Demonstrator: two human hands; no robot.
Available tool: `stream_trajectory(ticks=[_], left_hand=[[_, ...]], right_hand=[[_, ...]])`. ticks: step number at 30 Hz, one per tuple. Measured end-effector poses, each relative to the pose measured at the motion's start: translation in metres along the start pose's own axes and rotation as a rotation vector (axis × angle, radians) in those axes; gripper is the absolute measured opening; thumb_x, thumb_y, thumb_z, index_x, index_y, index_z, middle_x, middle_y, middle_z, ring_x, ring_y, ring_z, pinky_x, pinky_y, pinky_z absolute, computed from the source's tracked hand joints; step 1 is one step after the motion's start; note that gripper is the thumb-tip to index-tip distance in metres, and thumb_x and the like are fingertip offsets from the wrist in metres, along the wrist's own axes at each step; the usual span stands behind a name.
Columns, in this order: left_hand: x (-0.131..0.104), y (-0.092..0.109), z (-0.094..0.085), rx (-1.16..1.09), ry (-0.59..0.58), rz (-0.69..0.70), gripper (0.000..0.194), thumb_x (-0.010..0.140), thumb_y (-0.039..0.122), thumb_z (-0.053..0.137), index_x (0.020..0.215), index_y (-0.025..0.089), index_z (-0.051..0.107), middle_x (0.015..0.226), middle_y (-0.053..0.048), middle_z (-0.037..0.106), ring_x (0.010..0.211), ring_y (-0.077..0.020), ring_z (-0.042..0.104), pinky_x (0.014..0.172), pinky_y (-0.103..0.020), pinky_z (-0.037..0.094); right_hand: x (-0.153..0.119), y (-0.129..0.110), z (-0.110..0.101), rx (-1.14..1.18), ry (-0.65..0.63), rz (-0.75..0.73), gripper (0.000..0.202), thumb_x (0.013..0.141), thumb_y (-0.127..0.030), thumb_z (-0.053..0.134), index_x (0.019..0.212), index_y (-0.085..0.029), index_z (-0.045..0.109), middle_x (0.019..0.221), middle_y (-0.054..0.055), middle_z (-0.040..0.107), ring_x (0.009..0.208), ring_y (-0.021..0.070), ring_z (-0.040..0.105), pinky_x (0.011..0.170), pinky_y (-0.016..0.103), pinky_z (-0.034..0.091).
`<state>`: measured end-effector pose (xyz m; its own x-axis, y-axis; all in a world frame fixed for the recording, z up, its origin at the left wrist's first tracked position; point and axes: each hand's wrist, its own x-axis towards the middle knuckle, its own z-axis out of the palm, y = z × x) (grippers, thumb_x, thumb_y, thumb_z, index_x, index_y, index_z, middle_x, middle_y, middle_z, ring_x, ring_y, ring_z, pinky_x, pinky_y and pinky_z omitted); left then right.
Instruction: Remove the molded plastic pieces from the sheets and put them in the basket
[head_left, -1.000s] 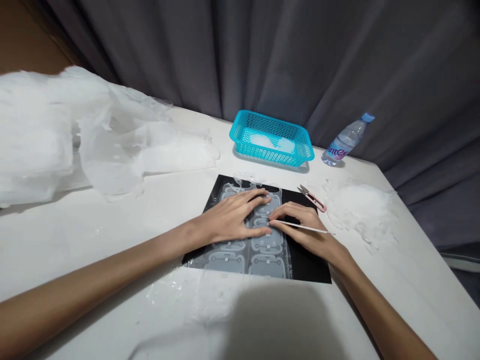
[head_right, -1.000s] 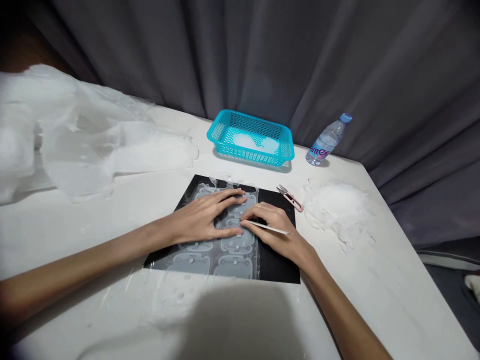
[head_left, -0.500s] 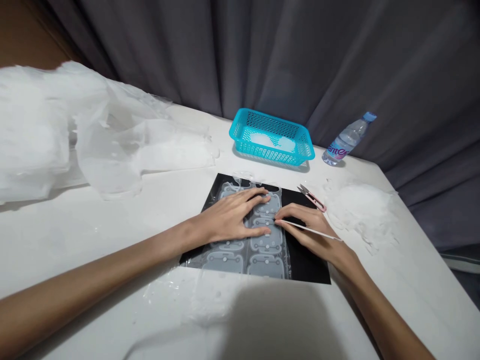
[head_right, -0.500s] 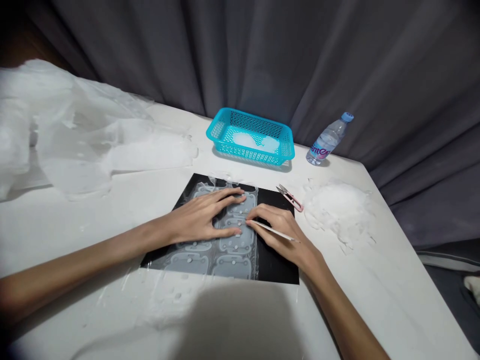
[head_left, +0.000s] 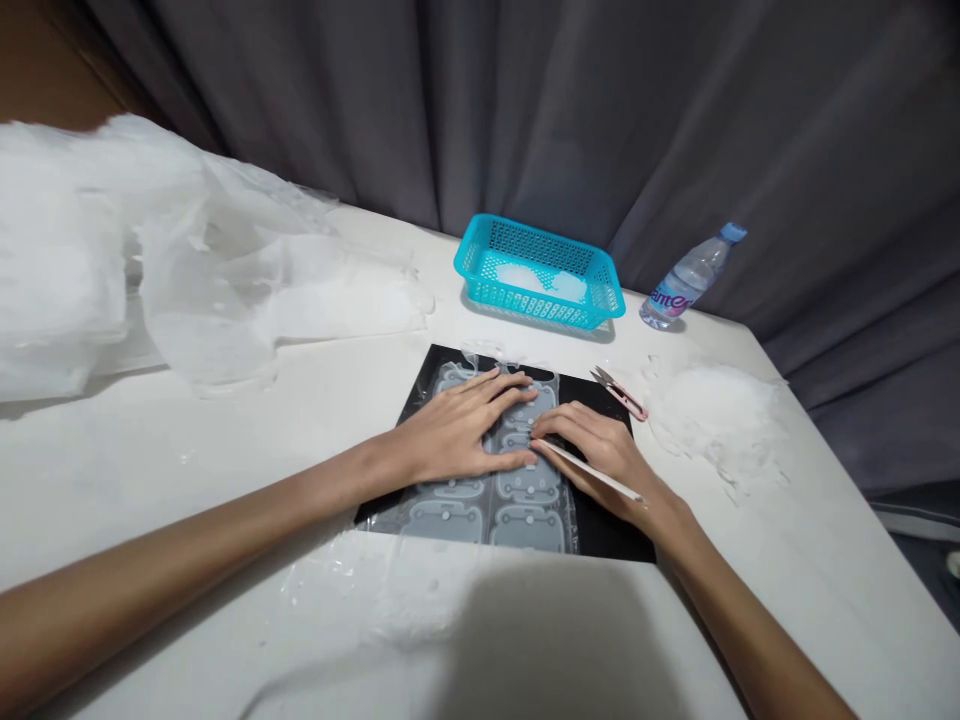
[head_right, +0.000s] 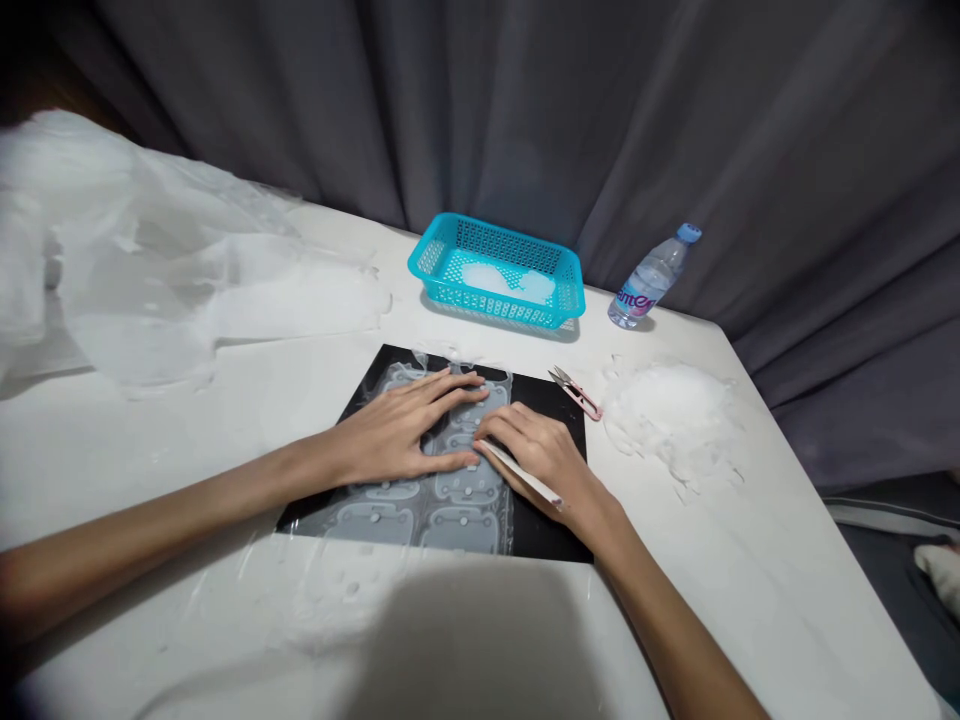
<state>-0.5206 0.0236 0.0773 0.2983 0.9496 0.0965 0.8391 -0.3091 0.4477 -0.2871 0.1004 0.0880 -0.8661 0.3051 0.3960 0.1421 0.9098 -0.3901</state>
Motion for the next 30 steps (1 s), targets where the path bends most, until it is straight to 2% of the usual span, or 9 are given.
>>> stream_trajectory(ticks=[3, 6, 10, 14, 17, 20, 22, 25, 30], left_hand=[[0.0, 0.001, -0.002, -0.004, -0.024, -0.028, 0.082, 0.094, 0.074, 0.055, 0.157, 0.024, 0.042, 0.17, -0.011, 0.035, 0.156, -0.0369, 0.033, 0.125, -0.055, 0.032], [0.001, 0.0, -0.001, -0.019, -0.037, -0.032, 0.1, 0.092, 0.079, 0.051, 0.166, 0.018, 0.021, 0.174, -0.015, 0.019, 0.16, -0.0339, 0.023, 0.128, -0.052, 0.026], [0.001, -0.003, 0.001, -0.042, -0.035, -0.017, 0.115, 0.091, 0.081, 0.049, 0.168, 0.014, -0.005, 0.175, -0.019, 0.004, 0.162, -0.0334, 0.01, 0.129, -0.055, 0.02], [-0.002, -0.003, -0.003, -0.124, 0.03, 0.028, 0.109, 0.092, 0.076, 0.056, 0.168, 0.019, 0.003, 0.176, -0.019, 0.007, 0.162, -0.036, 0.013, 0.126, -0.058, 0.025], [-0.003, -0.002, -0.008, -0.245, 0.131, 0.057, 0.078, 0.093, 0.069, 0.061, 0.154, 0.024, 0.042, 0.166, -0.016, 0.038, 0.152, -0.0345, 0.037, 0.121, -0.054, 0.034], [-0.001, -0.003, -0.013, -0.489, 0.134, -0.048, 0.057, 0.103, 0.068, 0.039, 0.122, 0.022, 0.067, 0.12, -0.01, 0.072, 0.116, -0.0277, 0.063, 0.108, -0.047, 0.044], [0.002, -0.004, -0.016, -0.667, 0.1, -0.178, 0.069, 0.106, 0.068, 0.023, 0.11, 0.02, 0.072, 0.101, -0.008, 0.076, 0.097, -0.0246, 0.066, 0.094, -0.041, 0.049], [0.006, -0.008, -0.017, -0.774, 0.072, -0.281, 0.058, 0.102, 0.068, 0.042, 0.111, 0.02, 0.074, 0.103, -0.006, 0.077, 0.095, -0.0232, 0.067, 0.085, -0.034, 0.048], [0.007, -0.014, -0.014, -0.799, 0.007, -0.186, 0.043, 0.092, 0.049, 0.071, 0.122, 0.019, 0.068, 0.094, -0.004, 0.078, 0.089, -0.021, 0.07, 0.084, -0.033, 0.048]], right_hand=[[0.001, -0.003, 0.006, -0.159, -0.014, -0.062, 0.022, 0.106, -0.021, 0.053, 0.122, -0.016, 0.066, 0.117, 0.014, 0.075, 0.104, 0.0259, 0.069, 0.091, 0.04, 0.058], [0.009, 0.003, 0.006, -0.241, 0.041, -0.059, 0.023, 0.106, -0.016, 0.049, 0.117, -0.016, 0.069, 0.109, 0.013, 0.076, 0.098, 0.026, 0.068, 0.086, 0.04, 0.058], [0.023, 0.038, -0.008, -0.292, 0.405, 0.207, 0.022, 0.103, -0.017, 0.05, 0.104, -0.016, 0.072, 0.103, 0.013, 0.076, 0.096, 0.0279, 0.068, 0.09, 0.044, 0.054], [0.023, 0.06, -0.027, -0.152, 0.631, 0.475, 0.02, 0.099, -0.026, 0.056, 0.097, -0.018, 0.074, 0.098, 0.01, 0.076, 0.095, 0.0274, 0.069, 0.089, 0.043, 0.053], [0.02, 0.041, -0.03, 0.061, 0.608, 0.469, 0.018, 0.098, -0.029, 0.061, 0.097, -0.019, 0.076, 0.097, 0.008, 0.075, 0.092, 0.0243, 0.069, 0.086, 0.038, 0.053], [0.019, 0.005, -0.03, 0.273, 0.46, 0.404, 0.016, 0.098, -0.028, 0.064, 0.102, -0.021, 0.078, 0.095, 0.005, 0.072, 0.089, 0.0202, 0.067, 0.083, 0.033, 0.051], [0.019, -0.012, -0.033, 0.433, 0.187, 0.35, 0.019, 0.098, -0.029, 0.067, 0.112, -0.025, 0.079, 0.093, 0.002, 0.069, 0.084, 0.0174, 0.065, 0.078, 0.03, 0.051], [0.017, -0.016, -0.04, 0.555, -0.107, 0.294, 0.025, 0.101, -0.035, 0.065, 0.121, -0.028, 0.078, 0.095, 0.001, 0.068, 0.084, 0.0164, 0.064, 0.079, 0.03, 0.05], [0.011, 0.007, -0.032, 0.294, 0.245, 0.373, 0.047, 0.112, -0.042, 0.035, 0.11, -0.026, 0.079, 0.109, 0.007, 0.065, 0.111, 0.0223, 0.06, 0.103, 0.04, 0.044]])
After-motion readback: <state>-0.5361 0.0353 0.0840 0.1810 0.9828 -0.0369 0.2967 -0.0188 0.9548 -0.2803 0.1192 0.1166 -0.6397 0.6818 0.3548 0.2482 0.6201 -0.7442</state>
